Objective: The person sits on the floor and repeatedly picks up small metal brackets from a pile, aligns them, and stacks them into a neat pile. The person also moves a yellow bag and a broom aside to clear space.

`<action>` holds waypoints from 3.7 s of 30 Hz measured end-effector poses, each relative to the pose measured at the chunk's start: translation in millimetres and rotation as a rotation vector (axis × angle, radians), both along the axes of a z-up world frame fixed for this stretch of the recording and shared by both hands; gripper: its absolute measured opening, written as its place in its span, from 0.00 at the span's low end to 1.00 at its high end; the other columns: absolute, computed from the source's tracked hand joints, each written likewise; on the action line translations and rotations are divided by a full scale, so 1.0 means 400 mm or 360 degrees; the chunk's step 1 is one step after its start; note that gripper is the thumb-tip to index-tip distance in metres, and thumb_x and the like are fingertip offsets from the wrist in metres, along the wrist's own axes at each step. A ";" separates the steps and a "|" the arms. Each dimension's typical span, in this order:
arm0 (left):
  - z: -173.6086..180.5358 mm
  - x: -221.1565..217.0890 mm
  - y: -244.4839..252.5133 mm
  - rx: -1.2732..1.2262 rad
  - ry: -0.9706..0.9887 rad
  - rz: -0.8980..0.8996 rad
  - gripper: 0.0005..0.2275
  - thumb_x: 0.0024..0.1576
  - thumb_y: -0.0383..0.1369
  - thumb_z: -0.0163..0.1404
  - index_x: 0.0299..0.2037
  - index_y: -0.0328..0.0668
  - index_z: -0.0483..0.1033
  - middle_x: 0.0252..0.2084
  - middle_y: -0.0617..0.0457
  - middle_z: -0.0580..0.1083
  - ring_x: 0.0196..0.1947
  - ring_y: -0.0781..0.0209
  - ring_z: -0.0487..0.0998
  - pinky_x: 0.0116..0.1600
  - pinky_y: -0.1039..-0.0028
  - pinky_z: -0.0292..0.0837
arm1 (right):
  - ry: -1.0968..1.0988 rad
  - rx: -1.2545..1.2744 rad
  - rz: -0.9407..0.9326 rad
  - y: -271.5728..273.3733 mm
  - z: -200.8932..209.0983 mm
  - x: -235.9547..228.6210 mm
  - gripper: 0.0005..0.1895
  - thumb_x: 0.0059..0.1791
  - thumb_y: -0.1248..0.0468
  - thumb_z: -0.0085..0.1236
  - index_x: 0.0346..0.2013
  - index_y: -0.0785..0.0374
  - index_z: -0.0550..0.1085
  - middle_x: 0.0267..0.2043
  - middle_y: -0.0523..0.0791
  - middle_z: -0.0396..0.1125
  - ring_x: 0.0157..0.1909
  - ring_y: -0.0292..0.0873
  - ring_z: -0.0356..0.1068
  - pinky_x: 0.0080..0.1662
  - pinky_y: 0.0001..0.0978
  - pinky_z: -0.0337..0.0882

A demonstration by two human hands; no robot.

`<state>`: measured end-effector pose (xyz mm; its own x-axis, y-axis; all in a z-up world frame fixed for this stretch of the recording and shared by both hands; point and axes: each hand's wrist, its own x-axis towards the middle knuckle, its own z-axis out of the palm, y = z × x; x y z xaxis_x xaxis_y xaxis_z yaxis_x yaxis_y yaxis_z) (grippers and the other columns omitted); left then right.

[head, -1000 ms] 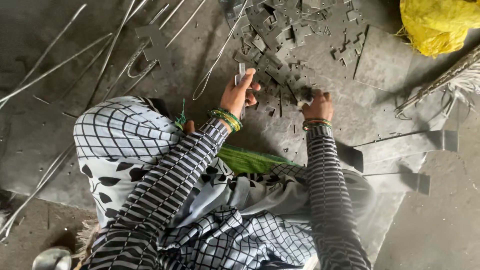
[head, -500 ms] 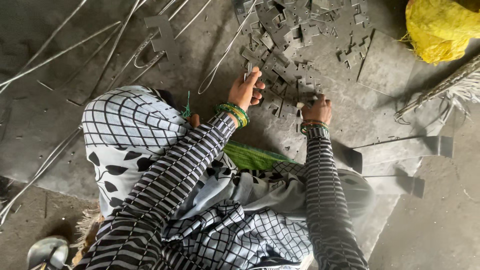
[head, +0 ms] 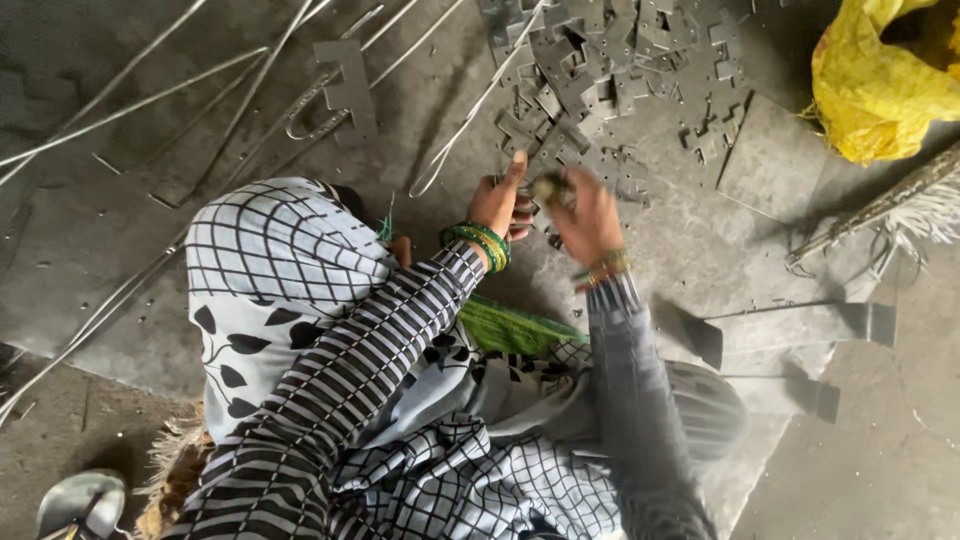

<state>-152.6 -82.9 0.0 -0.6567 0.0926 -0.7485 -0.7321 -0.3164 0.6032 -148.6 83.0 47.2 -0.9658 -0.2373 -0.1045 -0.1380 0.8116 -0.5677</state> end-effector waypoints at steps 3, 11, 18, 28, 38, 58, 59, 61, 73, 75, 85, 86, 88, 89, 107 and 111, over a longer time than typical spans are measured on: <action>-0.015 -0.016 -0.006 0.0002 0.0047 0.0339 0.21 0.56 0.52 0.53 0.45 0.43 0.71 0.28 0.55 0.70 0.21 0.65 0.71 0.21 0.70 0.72 | 0.0541 0.0644 0.0178 -0.030 -0.042 -0.129 0.24 0.45 0.71 0.58 0.56 0.51 0.76 0.60 0.48 0.69 0.60 0.53 0.67 0.54 0.49 0.71; -0.019 -0.035 -0.003 0.0150 0.0121 0.0611 0.16 0.60 0.47 0.53 0.43 0.41 0.69 0.27 0.55 0.72 0.17 0.68 0.70 0.22 0.73 0.74 | 0.0129 0.1376 0.0593 0.094 -0.099 -0.236 0.10 0.54 0.64 0.58 0.46 0.42 0.78 0.63 0.46 0.66 0.66 0.47 0.62 0.62 0.48 0.64; 0.004 -0.033 0.007 0.0261 0.0113 0.0703 0.16 0.59 0.45 0.53 0.45 0.43 0.69 0.28 0.55 0.73 0.17 0.67 0.69 0.20 0.74 0.69 | 0.0208 0.0887 0.0280 0.157 -0.105 -0.169 0.25 0.43 0.69 0.63 0.55 0.54 0.74 0.59 0.47 0.67 0.61 0.51 0.65 0.55 0.53 0.67; -0.004 -0.049 0.012 0.0253 0.0145 0.0661 0.16 0.59 0.46 0.53 0.46 0.43 0.69 0.28 0.55 0.72 0.18 0.66 0.69 0.20 0.74 0.68 | 0.0060 0.0523 0.0011 0.244 -0.102 -0.135 0.28 0.41 0.66 0.65 0.56 0.54 0.72 0.60 0.50 0.68 0.60 0.58 0.69 0.56 0.50 0.72; 0.013 -0.034 -0.003 0.0269 0.0139 0.0534 0.18 0.59 0.47 0.52 0.50 0.44 0.70 0.28 0.56 0.72 0.18 0.68 0.70 0.20 0.76 0.69 | -0.0342 0.0689 -0.0121 0.270 -0.112 -0.101 0.19 0.42 0.62 0.70 0.46 0.55 0.75 0.42 0.47 0.74 0.42 0.51 0.74 0.45 0.45 0.75; -0.053 -0.046 0.034 0.0427 0.0299 0.0055 0.26 0.53 0.56 0.57 0.44 0.38 0.75 0.31 0.52 0.77 0.20 0.65 0.72 0.24 0.70 0.69 | -0.0323 -0.0407 -0.1106 0.304 -0.131 -0.035 0.18 0.46 0.60 0.65 0.46 0.66 0.74 0.40 0.47 0.75 0.36 0.44 0.75 0.38 0.40 0.76; -0.048 -0.024 0.028 0.0326 0.0231 0.0013 0.28 0.51 0.60 0.55 0.44 0.41 0.75 0.31 0.53 0.78 0.20 0.66 0.72 0.24 0.70 0.70 | -0.0195 -0.0353 -0.0959 0.305 -0.091 -0.025 0.15 0.49 0.61 0.64 0.47 0.66 0.75 0.40 0.48 0.75 0.36 0.43 0.74 0.39 0.38 0.75; -0.033 -0.006 0.009 0.0413 0.0132 -0.0208 0.34 0.50 0.67 0.46 0.44 0.39 0.75 0.31 0.52 0.79 0.21 0.66 0.75 0.25 0.72 0.71 | -0.0072 -0.0580 -0.0657 0.296 -0.017 -0.026 0.14 0.54 0.61 0.62 0.50 0.65 0.74 0.44 0.48 0.75 0.42 0.41 0.74 0.45 0.35 0.75; 0.040 -0.024 -0.010 0.1156 0.0309 -0.0355 0.22 0.61 0.43 0.56 0.55 0.31 0.73 0.37 0.48 0.77 0.30 0.61 0.77 0.34 0.70 0.76 | -0.0794 0.1308 -0.0612 0.144 -0.303 0.225 0.28 0.48 0.39 0.62 0.60 0.40 0.73 0.50 0.53 0.73 0.50 0.54 0.72 0.49 0.55 0.69; 0.021 -0.028 0.000 0.0980 0.0464 -0.0229 0.20 0.59 0.38 0.60 0.55 0.33 0.72 0.38 0.50 0.77 0.29 0.64 0.76 0.31 0.73 0.72 | -0.1072 0.0791 -0.1118 0.192 -0.351 0.270 0.31 0.47 0.38 0.66 0.49 0.61 0.81 0.46 0.52 0.76 0.44 0.50 0.75 0.43 0.40 0.72; 0.022 -0.020 -0.064 0.0255 -0.0061 -0.0237 0.36 0.56 0.64 0.45 0.52 0.30 0.73 0.26 0.50 0.75 0.20 0.60 0.75 0.22 0.70 0.72 | 0.0130 -0.0416 -0.0783 0.204 -0.002 0.106 0.12 0.52 0.68 0.64 0.44 0.66 0.69 0.39 0.51 0.73 0.38 0.40 0.74 0.42 0.34 0.77; 0.021 -0.022 -0.069 0.0236 -0.0068 -0.0337 0.40 0.56 0.67 0.42 0.53 0.29 0.73 0.27 0.50 0.75 0.20 0.60 0.76 0.23 0.70 0.73 | 0.0206 -0.0620 -0.0551 0.184 0.059 0.085 0.15 0.54 0.67 0.66 0.47 0.67 0.67 0.42 0.54 0.71 0.42 0.43 0.73 0.46 0.36 0.77; 0.021 -0.036 -0.083 0.0420 -0.0013 -0.0468 0.40 0.48 0.68 0.39 0.62 0.46 0.60 0.31 0.44 0.79 0.22 0.58 0.79 0.25 0.68 0.77 | 0.0088 -0.0293 -0.0372 0.150 0.166 0.036 0.20 0.53 0.63 0.65 0.51 0.66 0.64 0.45 0.56 0.72 0.44 0.46 0.74 0.46 0.35 0.78; 0.020 -0.034 -0.084 0.0519 0.0006 -0.0547 0.42 0.44 0.69 0.38 0.66 0.55 0.55 0.33 0.41 0.80 0.23 0.56 0.81 0.27 0.68 0.78 | 0.0070 -0.0278 -0.0238 0.133 0.198 0.018 0.19 0.54 0.64 0.64 0.53 0.66 0.65 0.49 0.56 0.72 0.48 0.47 0.74 0.49 0.35 0.78; 0.108 -0.015 -0.086 0.1476 0.0230 -0.0563 0.37 0.53 0.65 0.52 0.58 0.39 0.72 0.41 0.46 0.74 0.42 0.53 0.80 0.54 0.47 0.80 | -0.0090 -0.0041 -0.1083 0.374 -0.266 0.117 0.19 0.47 0.60 0.67 0.49 0.65 0.78 0.47 0.53 0.79 0.47 0.47 0.78 0.52 0.39 0.77; -0.016 -0.015 -0.038 0.0715 0.0236 -0.0474 0.43 0.56 0.71 0.46 0.62 0.34 0.69 0.44 0.53 0.70 0.43 0.59 0.70 0.51 0.54 0.70 | 0.0019 -0.0615 -0.0949 0.357 -0.132 0.038 0.19 0.53 0.57 0.61 0.55 0.63 0.74 0.53 0.49 0.75 0.51 0.45 0.77 0.52 0.38 0.79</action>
<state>-158.7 -98.0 -6.5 -0.6487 0.5789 -0.4940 -0.7467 -0.3589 0.5601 -133.6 225.6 -5.4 -0.9432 0.3140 -0.1082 0.2590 0.4915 -0.8315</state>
